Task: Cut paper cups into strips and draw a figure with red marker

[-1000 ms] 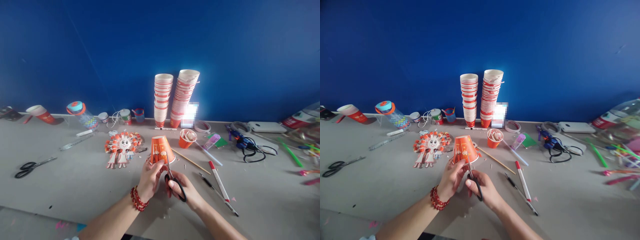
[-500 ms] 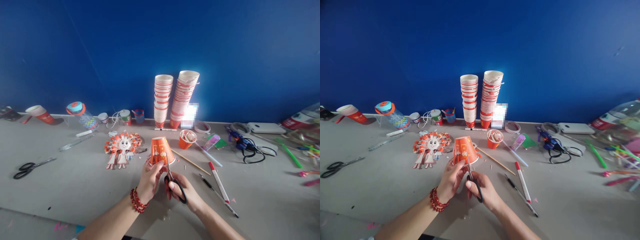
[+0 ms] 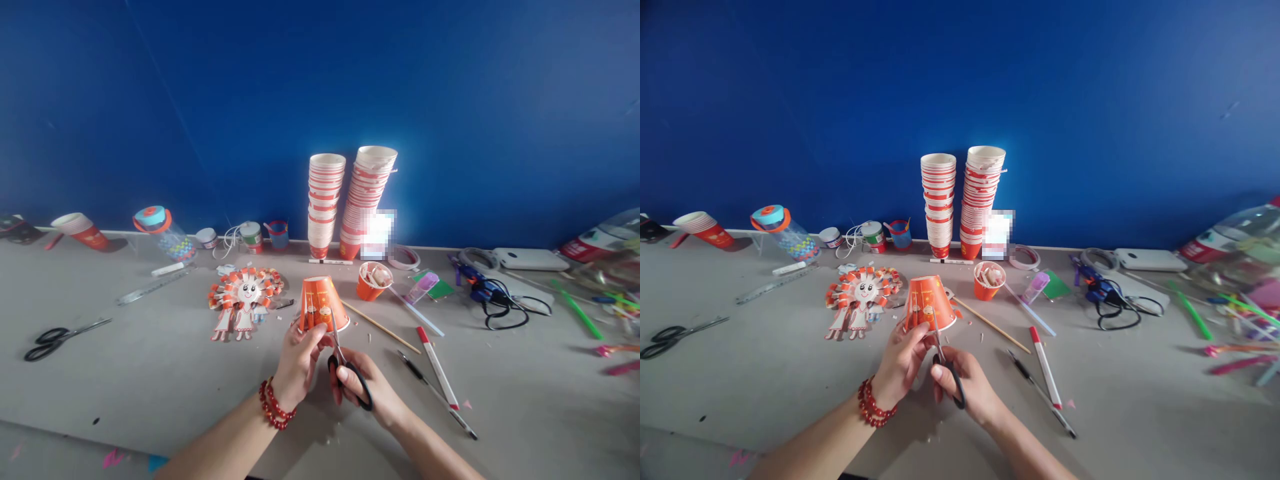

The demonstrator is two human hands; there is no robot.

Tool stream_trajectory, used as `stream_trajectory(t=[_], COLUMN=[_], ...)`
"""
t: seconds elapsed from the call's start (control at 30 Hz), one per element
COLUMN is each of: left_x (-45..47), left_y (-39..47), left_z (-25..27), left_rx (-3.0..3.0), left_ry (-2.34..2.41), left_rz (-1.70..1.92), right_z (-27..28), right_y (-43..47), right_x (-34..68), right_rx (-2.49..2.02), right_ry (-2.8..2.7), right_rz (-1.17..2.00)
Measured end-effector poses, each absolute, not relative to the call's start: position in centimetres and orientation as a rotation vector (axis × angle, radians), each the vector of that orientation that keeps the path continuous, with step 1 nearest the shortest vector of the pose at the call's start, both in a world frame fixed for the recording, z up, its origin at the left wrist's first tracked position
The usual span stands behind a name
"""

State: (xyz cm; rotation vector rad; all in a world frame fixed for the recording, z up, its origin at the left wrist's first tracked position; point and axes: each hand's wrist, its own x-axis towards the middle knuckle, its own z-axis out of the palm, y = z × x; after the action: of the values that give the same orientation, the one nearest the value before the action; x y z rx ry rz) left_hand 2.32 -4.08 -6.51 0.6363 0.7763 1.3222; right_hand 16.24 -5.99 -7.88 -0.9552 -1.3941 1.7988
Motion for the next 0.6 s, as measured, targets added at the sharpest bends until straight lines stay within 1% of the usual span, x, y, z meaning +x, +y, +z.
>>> stream_trajectory(t=[0.2, 0.6], left_x=[2.27, 2.34], left_y=[-4.14, -4.12], left_z=[-6.44, -6.5], left_rx=[0.617, 0.582], left_ry=[0.796, 0.818], left_rz=[1.318, 1.31], right_z=[-8.32, -8.63], right_y=[-5.99, -6.13], right_x=[16.12, 15.85], right_rx=[-0.96, -1.117], right_ry=[-1.376, -1.42], right_rz=[1.779, 1.614])
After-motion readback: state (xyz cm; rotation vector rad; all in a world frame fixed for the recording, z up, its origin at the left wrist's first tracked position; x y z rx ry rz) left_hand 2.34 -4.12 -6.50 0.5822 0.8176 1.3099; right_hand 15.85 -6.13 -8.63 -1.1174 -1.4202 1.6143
